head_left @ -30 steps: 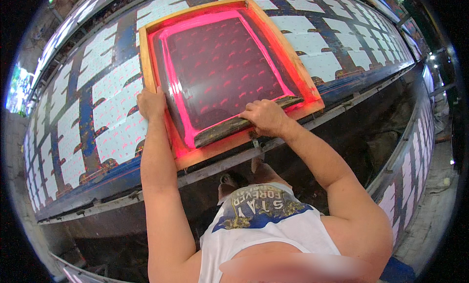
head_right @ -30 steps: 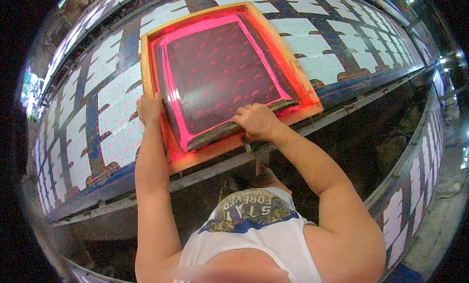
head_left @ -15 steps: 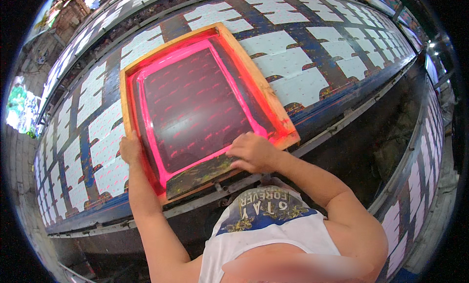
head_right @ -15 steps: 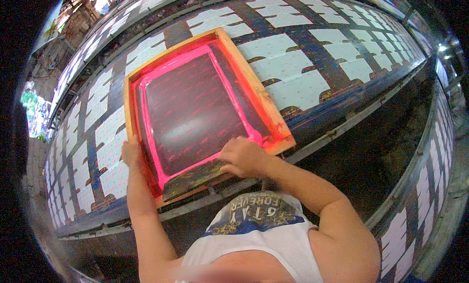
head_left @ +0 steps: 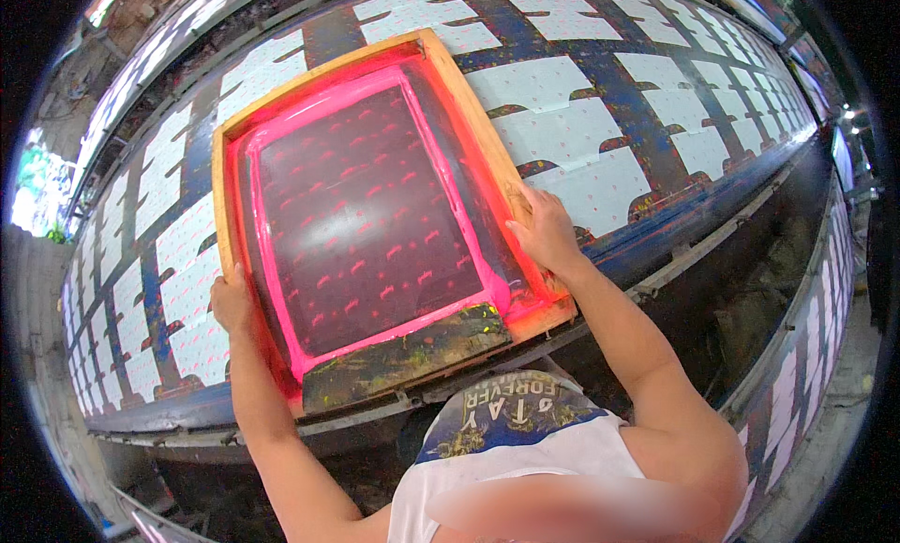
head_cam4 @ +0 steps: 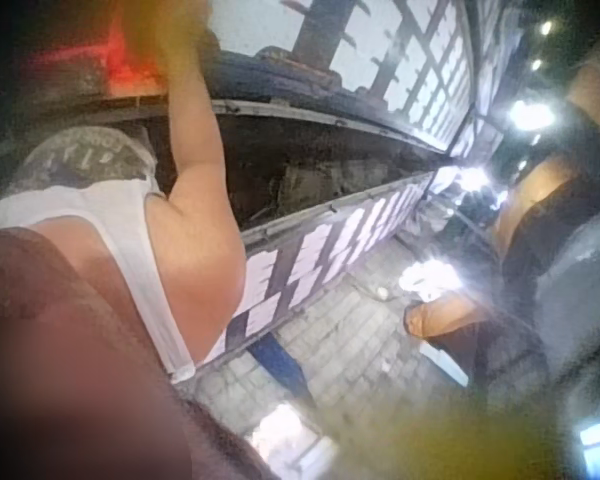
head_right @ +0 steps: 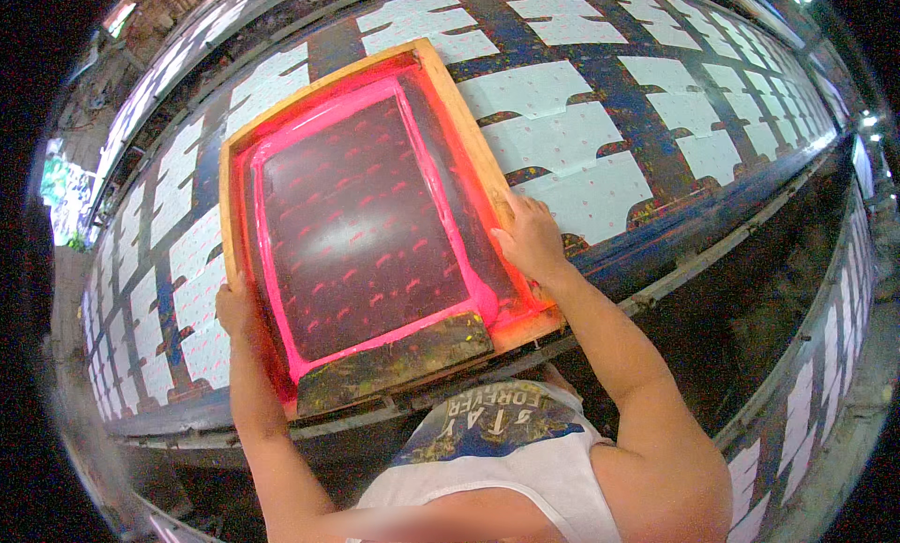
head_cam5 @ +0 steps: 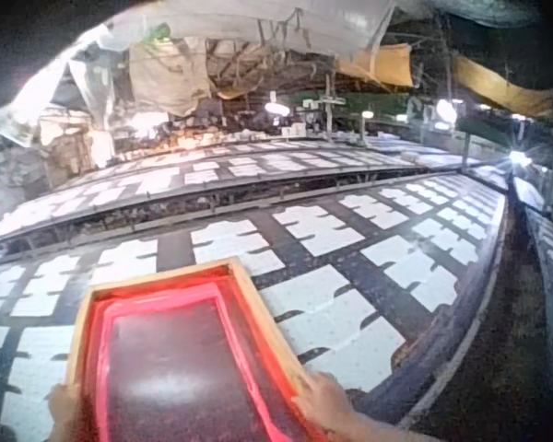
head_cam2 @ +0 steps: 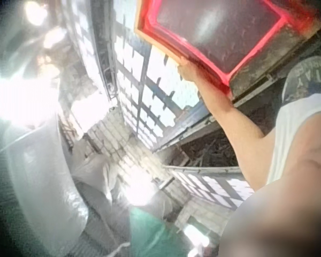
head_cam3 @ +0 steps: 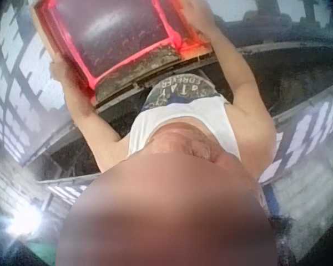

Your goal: The person pours pink ink onto a screen printing frame and uses a squeegee to spread the ink across the mesh. They repeatedly pull the squeegee across the screen to coat it with ink.

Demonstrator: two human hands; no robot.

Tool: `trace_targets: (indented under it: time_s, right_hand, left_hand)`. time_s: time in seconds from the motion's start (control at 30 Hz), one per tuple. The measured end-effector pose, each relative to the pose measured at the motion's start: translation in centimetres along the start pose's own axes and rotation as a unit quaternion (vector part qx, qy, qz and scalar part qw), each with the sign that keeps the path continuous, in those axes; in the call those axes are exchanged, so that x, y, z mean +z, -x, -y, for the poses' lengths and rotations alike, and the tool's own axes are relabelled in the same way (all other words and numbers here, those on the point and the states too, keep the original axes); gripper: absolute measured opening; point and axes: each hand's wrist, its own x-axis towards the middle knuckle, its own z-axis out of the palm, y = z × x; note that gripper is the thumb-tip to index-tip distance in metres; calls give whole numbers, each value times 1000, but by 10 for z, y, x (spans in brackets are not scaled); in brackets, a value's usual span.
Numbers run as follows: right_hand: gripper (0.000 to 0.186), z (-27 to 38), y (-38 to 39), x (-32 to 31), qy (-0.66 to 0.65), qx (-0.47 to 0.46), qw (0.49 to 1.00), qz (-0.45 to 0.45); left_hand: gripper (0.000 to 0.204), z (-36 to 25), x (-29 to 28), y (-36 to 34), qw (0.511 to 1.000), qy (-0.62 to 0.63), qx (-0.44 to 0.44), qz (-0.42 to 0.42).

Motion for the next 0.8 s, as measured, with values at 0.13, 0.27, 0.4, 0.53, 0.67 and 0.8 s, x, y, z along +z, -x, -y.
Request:
trace_targets:
  time_s: [0.13,0.27,0.4,0.53,0.67,0.8]
  right_hand:
    - [70,9,-22,10,11,20,999,-37]
    - [66,14,-34,10,31,25,998,-42]
    - [60,20,-37,-4,41,11,999,-34]
    - [55,27,-41,-27,16,-5,999,-36]
    - [54,19,-54,-43,19,-21,998,-63]
    - [50,-27,-69,-67,15,-36,995,-87]
  left_hand:
    - [67,12,6,-4,994,102,-16,19]
    - [65,33,26,-17,987,156,-11,46]
    - [55,55,48,-34,989,142,41,-14]
    - [45,69,50,-57,969,231,23,78]
    - [41,56,48,-61,951,291,16,104]
    - [40,9,43,-35,962,259,40,79]
